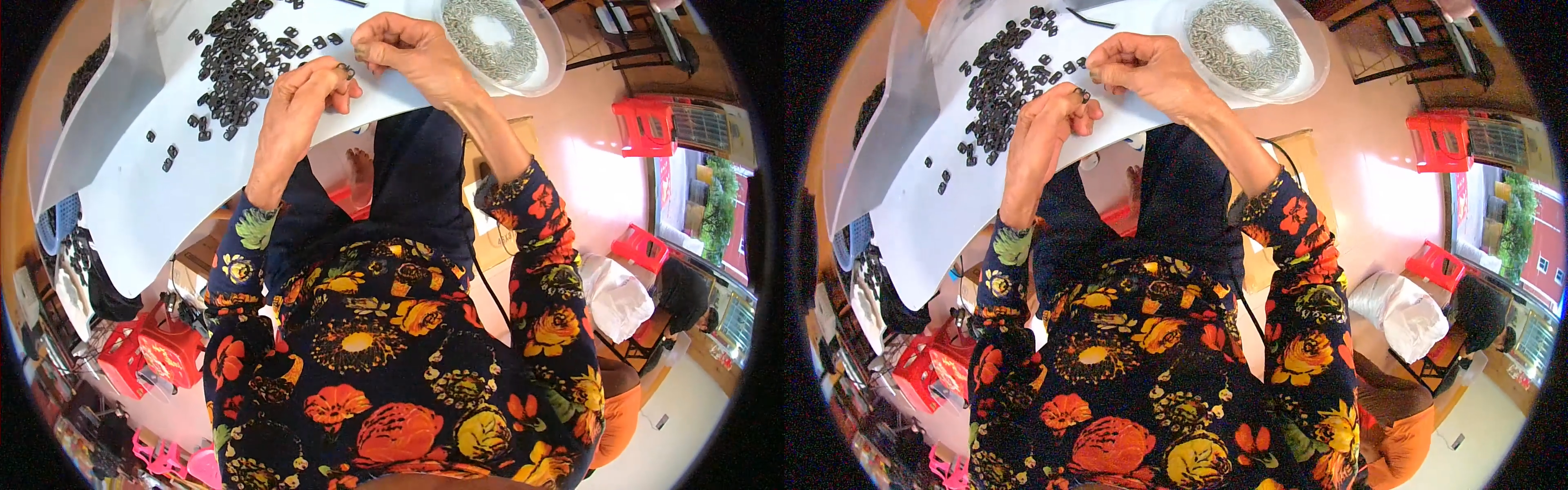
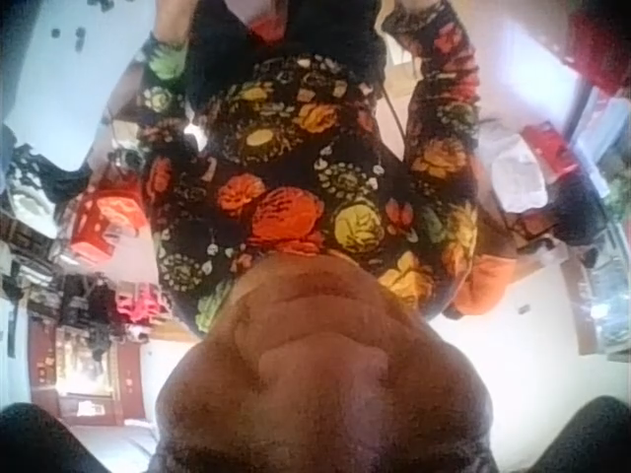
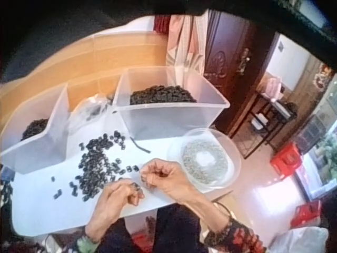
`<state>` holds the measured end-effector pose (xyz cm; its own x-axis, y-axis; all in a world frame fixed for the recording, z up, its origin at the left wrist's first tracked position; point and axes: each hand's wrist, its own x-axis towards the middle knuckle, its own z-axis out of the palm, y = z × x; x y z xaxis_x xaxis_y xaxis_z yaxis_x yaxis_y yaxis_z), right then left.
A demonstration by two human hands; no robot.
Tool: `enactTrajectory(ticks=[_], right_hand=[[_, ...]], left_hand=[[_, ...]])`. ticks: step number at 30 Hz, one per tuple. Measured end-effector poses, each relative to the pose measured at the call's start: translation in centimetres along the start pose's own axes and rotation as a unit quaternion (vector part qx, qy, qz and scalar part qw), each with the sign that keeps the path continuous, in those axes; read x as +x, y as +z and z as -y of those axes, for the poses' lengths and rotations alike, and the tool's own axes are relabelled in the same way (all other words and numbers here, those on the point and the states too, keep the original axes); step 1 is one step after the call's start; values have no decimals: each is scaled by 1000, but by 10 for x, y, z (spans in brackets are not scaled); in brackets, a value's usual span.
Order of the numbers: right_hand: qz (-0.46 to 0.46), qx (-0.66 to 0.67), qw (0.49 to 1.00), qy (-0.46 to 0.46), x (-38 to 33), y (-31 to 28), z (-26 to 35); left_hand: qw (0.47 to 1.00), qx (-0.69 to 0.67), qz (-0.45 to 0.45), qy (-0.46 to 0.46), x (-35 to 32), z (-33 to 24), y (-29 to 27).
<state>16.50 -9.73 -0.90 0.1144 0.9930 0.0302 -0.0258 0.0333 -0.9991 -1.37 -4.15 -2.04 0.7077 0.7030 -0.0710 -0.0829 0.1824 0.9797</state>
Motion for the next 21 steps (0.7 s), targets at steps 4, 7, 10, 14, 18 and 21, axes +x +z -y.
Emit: enactTrajectory(ticks=[4, 7, 10, 14, 18, 21], right_hand=[[29, -14, 999, -4, 3, -2, 0], [46, -21, 999, -6, 1, -2, 0], [50, -9, 998, -21, -1, -3, -2], [56, -17, 998, -15, -1, -4, -1], [50, -10, 999, -17, -2, -2, -1], [46, -7, 999, -19, -2, -2, -1]], left_hand=[[999, -19, 26, 3, 3, 3, -3], [1000, 0, 28, 13, 3, 5, -4], [999, 38, 31, 22, 3, 1, -2], [996, 80, 22, 18, 1, -4, 2], [996, 88, 23, 20, 0, -6, 3], [995, 92, 16, 28, 0, -4, 4]])
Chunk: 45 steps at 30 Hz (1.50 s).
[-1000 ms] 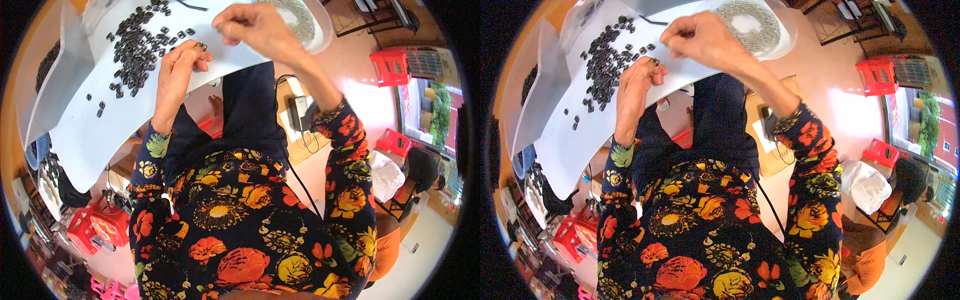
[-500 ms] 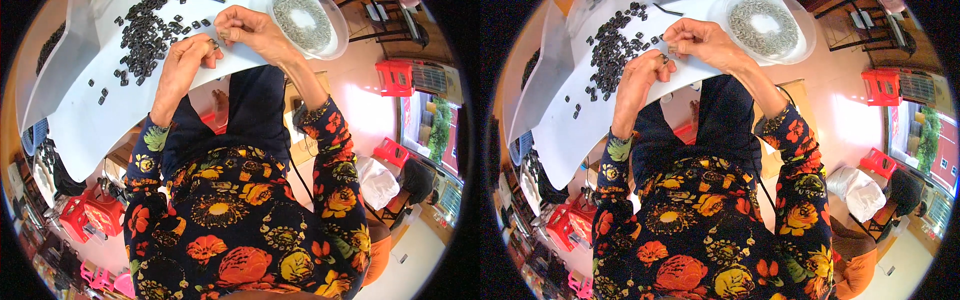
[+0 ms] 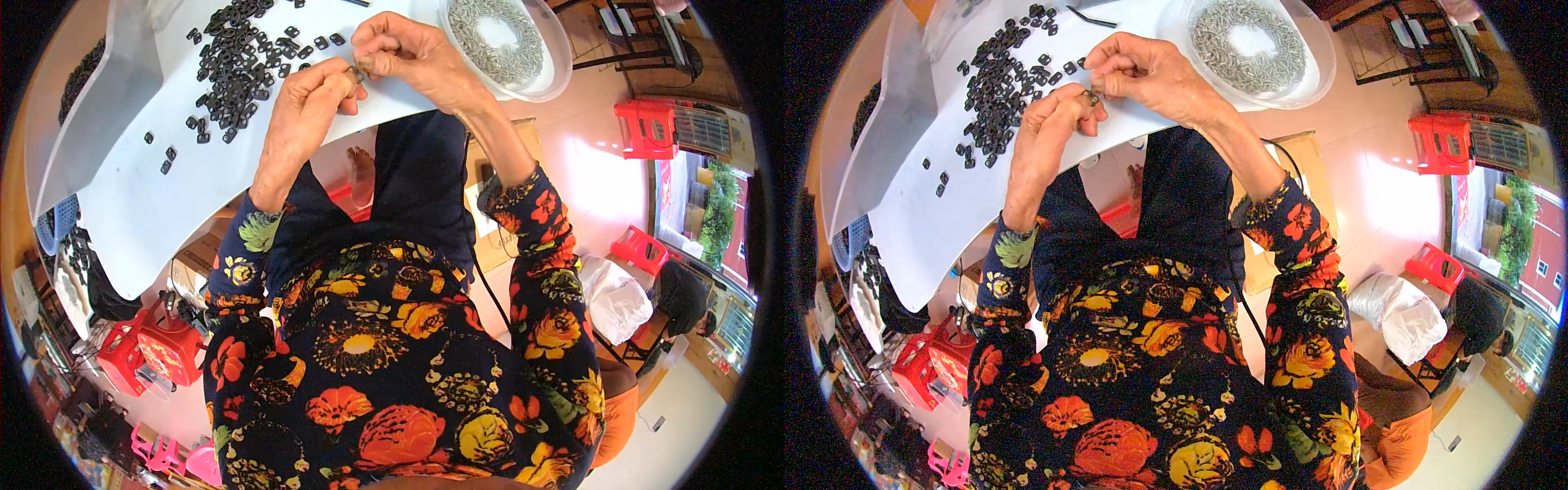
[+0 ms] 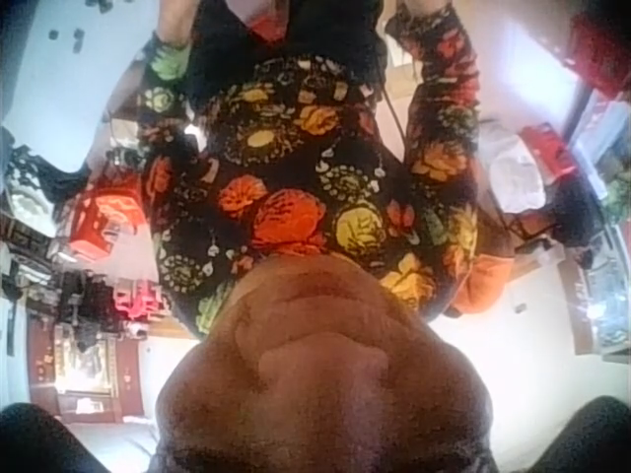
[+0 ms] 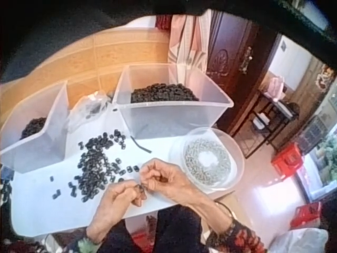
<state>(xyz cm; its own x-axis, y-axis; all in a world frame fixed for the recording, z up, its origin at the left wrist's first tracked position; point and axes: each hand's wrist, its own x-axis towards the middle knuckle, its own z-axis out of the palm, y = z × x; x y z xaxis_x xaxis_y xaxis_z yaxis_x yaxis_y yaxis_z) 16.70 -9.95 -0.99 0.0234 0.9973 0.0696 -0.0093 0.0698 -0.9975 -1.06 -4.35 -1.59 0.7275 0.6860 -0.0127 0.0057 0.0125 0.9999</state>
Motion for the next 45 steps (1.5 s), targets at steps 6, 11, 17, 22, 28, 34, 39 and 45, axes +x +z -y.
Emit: enactTrajectory(ticks=[6, 11, 17, 22, 28, 34, 39, 45], right_hand=[[-4, -40, 999, -15, 2, 1, -5], [10, -68, 998, 13, 0, 1, 0], [12, -66, 998, -3, 1, 1, -1], [-26, -49, 998, -9, -2, 10, 1], [-45, -14, 999, 3, -2, 11, -5], [9, 0, 1000, 24, 2, 5, 1], [6, -17, 999, 31, 1, 8, 1], [-48, 3, 999, -9, -3, 19, -3]], left_hand=[[999, 35, -35, -2, -6, 0, 8], [996, 29, -80, 34, -6, 4, 12], [996, 62, -56, 19, -7, -1, 8], [993, 64, -89, 40, -8, 3, 13], [992, 33, -104, 70, -7, 5, 15], [994, 24, -86, 65, -8, 6, 12], [992, 24, -93, 83, -8, 10, 13], [988, 37, -111, 105, -11, 9, 15]])
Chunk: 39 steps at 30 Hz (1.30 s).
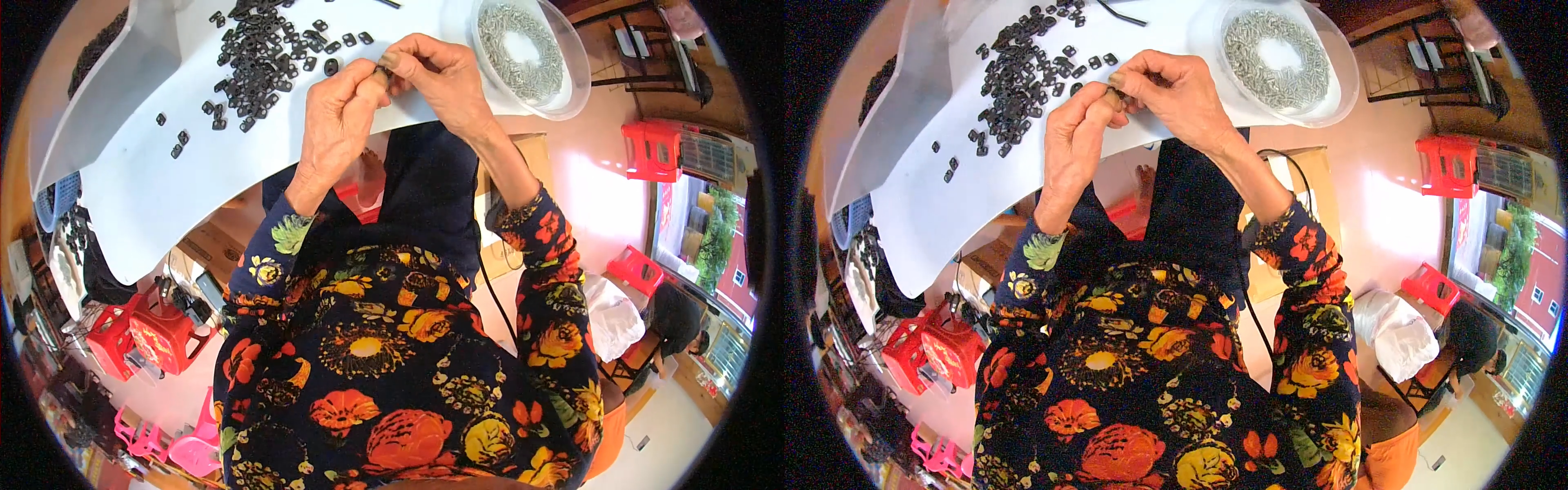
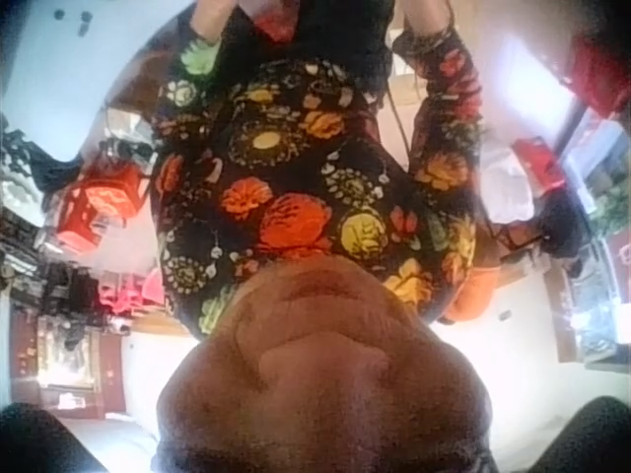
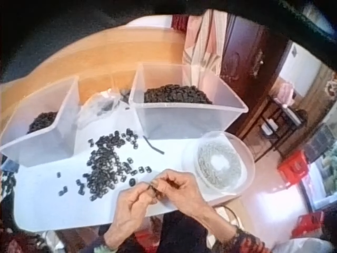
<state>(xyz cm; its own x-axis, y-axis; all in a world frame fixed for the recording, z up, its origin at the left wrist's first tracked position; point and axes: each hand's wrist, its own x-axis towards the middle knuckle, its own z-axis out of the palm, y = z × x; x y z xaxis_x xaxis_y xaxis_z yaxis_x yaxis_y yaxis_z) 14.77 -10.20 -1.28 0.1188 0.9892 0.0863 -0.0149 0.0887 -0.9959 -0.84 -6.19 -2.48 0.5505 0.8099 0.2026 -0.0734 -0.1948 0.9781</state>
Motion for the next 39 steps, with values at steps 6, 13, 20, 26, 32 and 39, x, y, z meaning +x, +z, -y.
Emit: enactTrajectory(ticks=[6, 13, 20, 26, 32, 39], right_hand=[[10, -3, 999, -42, 2, -4, -7], [-34, 55, 998, -20, 3, -3, -6], [-47, 36, 997, -42, 3, -2, -11], [-48, 15, 996, -67, 0, 1, -13], [-22, 3, 998, -59, -1, 0, -11], [-95, 118, 987, -60, -1, -4, -11]], left_hand=[[1000, -12, -21, -6, 0, 1, -7], [886, 416, -9, 205, 25, -6, -63], [832, 488, 53, 258, 32, 0, -48], [848, 467, 60, 242, 33, 3, -45], [833, 479, 85, 263, 38, -1, -44], [878, 410, 61, 241, 46, -12, -36]])
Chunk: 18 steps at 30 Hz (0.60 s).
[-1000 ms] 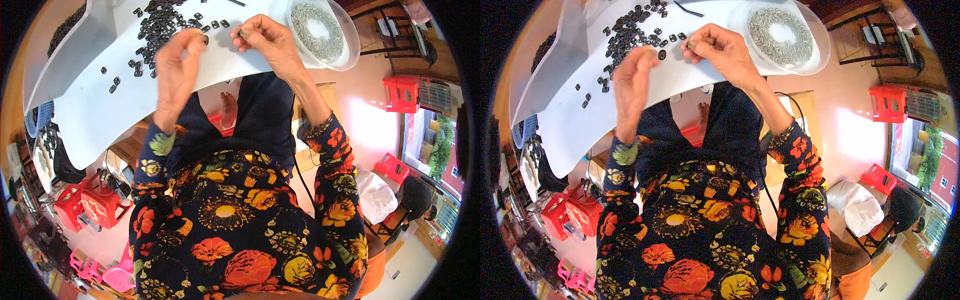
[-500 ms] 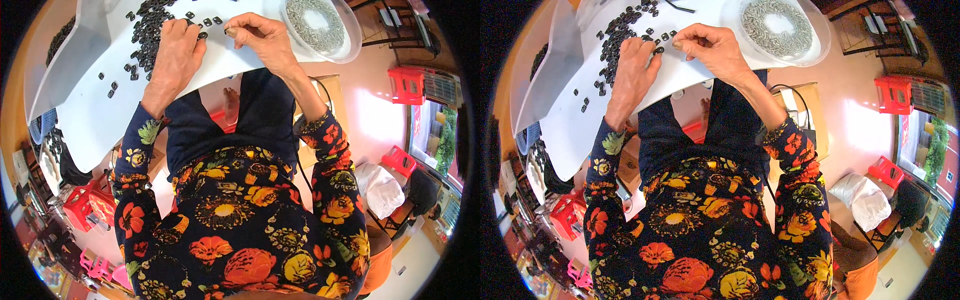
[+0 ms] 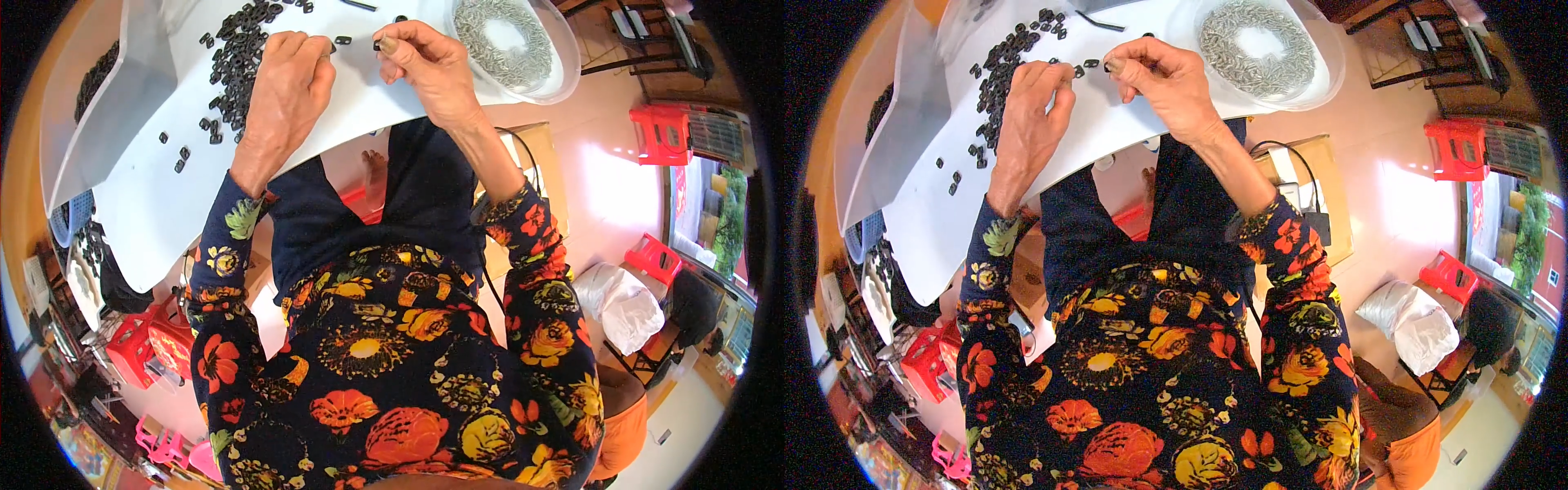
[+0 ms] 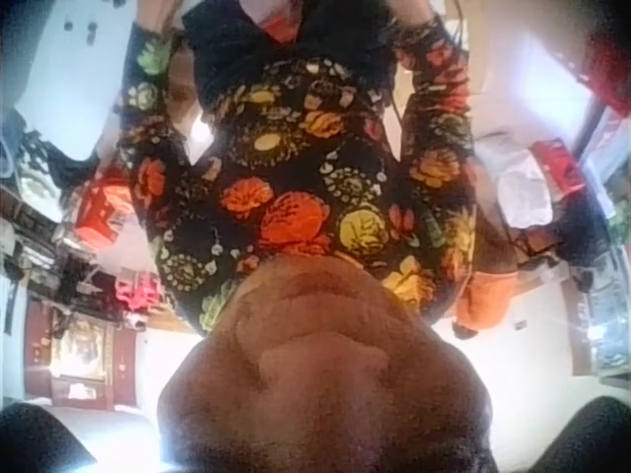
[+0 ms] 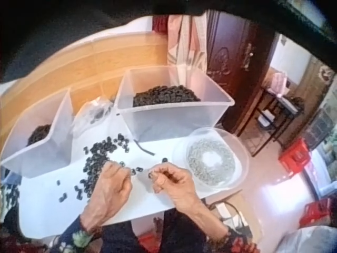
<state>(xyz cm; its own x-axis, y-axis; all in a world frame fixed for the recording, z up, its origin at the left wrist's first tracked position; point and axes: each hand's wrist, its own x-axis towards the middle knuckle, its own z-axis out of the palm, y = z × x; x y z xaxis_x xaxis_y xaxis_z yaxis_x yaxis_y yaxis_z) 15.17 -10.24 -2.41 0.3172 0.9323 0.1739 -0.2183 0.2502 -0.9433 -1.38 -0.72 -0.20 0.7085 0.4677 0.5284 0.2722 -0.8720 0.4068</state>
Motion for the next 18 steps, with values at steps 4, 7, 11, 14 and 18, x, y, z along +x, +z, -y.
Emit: enactTrajectory(ticks=[4, 7, 11, 14, 18], right_hand=[[88, -195, 976, -47, -11, 8, 1], [146, -218, 962, -72, -14, 14, 4], [102, -127, 987, -11, -14, 9, 10], [53, -57, 997, -11, -13, 3, 2], [27, -41, 998, -49, -12, 2, 0]], left_hand=[[999, -32, -20, 26, 23, 6, 8], [997, -71, -24, 36, 51, 11, 12], [975, -184, 114, -55, 82, 9, 34], [978, -82, 184, 44, 91, 13, 51], [966, 15, 235, 111, 90, 24, 60]])
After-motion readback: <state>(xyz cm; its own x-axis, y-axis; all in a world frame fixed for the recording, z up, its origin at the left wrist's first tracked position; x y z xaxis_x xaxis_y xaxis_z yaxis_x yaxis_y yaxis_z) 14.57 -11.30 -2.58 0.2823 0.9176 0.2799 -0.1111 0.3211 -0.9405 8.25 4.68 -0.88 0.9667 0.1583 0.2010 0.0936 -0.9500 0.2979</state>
